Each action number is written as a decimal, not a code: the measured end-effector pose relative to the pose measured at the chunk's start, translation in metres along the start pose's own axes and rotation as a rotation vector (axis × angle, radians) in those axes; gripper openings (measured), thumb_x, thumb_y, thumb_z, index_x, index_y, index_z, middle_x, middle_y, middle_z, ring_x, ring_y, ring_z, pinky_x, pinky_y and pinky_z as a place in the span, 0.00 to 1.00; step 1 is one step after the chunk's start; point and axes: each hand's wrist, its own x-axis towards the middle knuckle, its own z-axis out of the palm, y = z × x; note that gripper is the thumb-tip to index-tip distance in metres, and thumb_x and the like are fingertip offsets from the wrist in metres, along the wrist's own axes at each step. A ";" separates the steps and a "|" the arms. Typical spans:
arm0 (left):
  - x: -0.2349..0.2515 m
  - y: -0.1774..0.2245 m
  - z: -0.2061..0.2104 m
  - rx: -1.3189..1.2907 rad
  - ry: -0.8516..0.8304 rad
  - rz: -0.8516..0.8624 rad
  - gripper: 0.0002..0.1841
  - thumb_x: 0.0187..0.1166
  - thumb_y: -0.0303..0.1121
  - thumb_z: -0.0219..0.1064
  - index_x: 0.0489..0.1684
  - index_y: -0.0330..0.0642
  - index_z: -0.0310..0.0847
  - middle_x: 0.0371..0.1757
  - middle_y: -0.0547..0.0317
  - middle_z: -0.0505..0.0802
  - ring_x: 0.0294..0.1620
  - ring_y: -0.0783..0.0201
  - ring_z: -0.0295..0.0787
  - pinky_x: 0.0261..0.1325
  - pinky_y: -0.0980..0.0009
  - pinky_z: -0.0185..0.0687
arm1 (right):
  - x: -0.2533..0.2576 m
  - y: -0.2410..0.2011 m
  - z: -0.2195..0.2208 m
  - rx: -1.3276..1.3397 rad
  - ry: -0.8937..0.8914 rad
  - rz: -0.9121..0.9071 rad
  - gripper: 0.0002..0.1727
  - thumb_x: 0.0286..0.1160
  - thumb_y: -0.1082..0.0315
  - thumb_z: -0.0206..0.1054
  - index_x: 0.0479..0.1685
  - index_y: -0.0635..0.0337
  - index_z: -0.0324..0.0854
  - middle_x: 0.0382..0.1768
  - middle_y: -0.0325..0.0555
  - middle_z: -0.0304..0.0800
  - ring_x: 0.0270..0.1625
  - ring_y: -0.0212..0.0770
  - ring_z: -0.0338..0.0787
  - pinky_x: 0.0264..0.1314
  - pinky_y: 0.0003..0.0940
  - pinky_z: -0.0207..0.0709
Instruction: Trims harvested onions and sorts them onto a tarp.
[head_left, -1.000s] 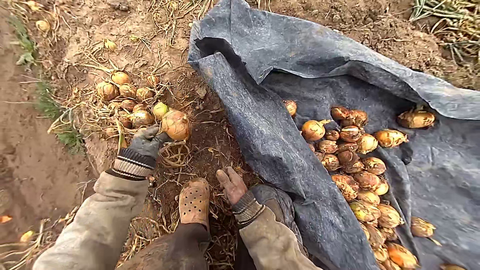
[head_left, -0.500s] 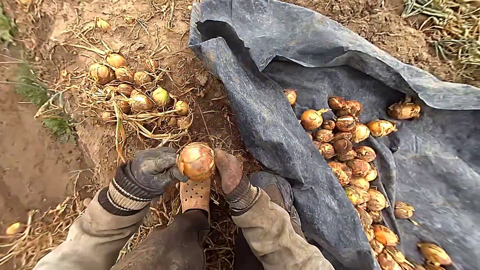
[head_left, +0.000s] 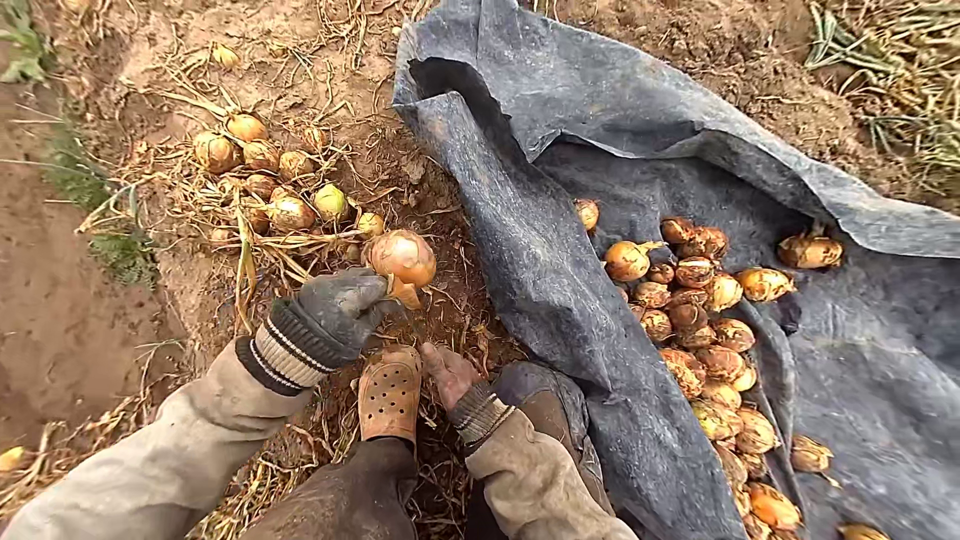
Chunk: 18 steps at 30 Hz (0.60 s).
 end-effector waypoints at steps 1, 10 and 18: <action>0.012 0.024 -0.001 0.032 -0.201 0.037 0.12 0.82 0.42 0.66 0.42 0.46 0.92 0.44 0.54 0.95 0.51 0.55 0.94 0.58 0.51 0.88 | 0.000 0.001 -0.002 0.088 0.092 -0.029 0.38 0.89 0.38 0.43 0.59 0.65 0.86 0.47 0.57 0.92 0.52 0.50 0.91 0.64 0.52 0.80; 0.137 0.009 0.037 0.264 -0.140 -0.164 0.13 0.81 0.33 0.63 0.58 0.50 0.90 0.60 0.52 0.94 0.64 0.48 0.91 0.61 0.42 0.86 | -0.056 0.027 -0.092 0.935 0.841 -0.672 0.37 0.81 0.24 0.41 0.27 0.46 0.77 0.10 0.31 0.73 0.07 0.29 0.73 0.09 0.27 0.74; 0.103 -0.108 0.067 0.463 -0.397 -0.771 0.29 0.59 0.46 0.81 0.57 0.37 0.83 0.51 0.33 0.92 0.53 0.30 0.90 0.49 0.28 0.82 | -0.029 0.003 -0.042 0.928 0.378 -0.139 0.34 0.84 0.33 0.48 0.56 0.59 0.72 0.16 0.39 0.76 0.08 0.34 0.73 0.11 0.32 0.77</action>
